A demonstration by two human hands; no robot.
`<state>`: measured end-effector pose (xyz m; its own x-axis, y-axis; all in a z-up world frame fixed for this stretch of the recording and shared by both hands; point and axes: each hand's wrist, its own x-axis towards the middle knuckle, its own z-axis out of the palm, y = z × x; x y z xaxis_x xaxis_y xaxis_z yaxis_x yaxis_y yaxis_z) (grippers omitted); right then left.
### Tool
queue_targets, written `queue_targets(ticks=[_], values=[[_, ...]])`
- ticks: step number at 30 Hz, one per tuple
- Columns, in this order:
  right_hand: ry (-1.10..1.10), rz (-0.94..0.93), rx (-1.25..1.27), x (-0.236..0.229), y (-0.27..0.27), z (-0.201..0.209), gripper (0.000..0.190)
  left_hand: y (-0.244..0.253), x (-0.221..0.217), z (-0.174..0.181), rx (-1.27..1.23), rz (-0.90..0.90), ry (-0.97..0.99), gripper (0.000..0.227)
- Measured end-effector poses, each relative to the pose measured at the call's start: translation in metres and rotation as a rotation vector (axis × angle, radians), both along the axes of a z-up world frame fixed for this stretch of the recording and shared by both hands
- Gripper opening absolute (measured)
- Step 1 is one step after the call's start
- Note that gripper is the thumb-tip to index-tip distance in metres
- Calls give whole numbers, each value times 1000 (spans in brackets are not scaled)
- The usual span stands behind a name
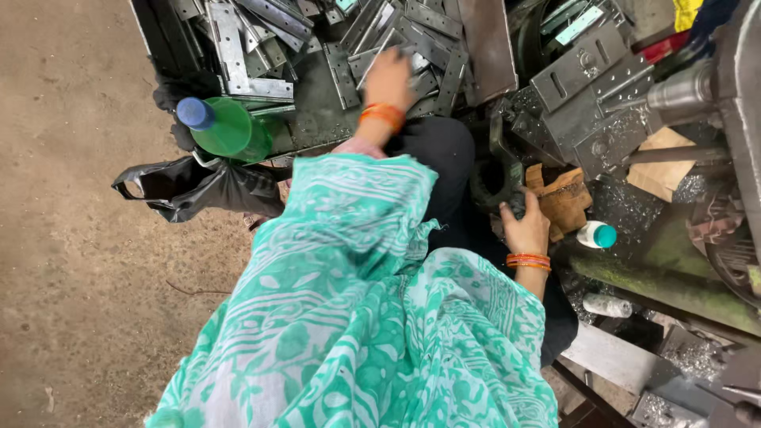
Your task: The person repeatedly picks up metal brackets from a bin, places them into a press machine, and operates the lever to process them. The processed brackets are then returned to the bin. The person handles the brackets one at a time throughout the clip.
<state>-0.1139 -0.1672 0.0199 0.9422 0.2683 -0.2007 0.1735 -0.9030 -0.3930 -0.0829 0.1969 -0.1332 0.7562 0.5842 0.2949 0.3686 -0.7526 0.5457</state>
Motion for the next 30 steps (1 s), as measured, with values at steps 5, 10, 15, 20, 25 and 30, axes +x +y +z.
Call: queue_targets(ticks=[5, 10, 15, 20, 25, 30], values=[[-21, -15, -11, -5, 13, 7, 55, 28, -76, -70, -54, 245, 260, 55], [10, -48, -9, -4, 11, 4, 53, 34, -76, -80, 25, 308, 291, 47], [-15, -38, -17, -5, 13, 5, 53, 37, -75, -68, -2, 313, 395, 47], [27, -77, -10, -7, 13, 6, 52, 44, -112, -60, 44, 262, 431, 46], [6, -54, 26, -6, 11, 6, 51, 37, -143, -68, 94, 204, 425, 54], [0, -50, 9, -8, 11, 7, 51, 41, -149, -89, -29, 162, 330, 51]])
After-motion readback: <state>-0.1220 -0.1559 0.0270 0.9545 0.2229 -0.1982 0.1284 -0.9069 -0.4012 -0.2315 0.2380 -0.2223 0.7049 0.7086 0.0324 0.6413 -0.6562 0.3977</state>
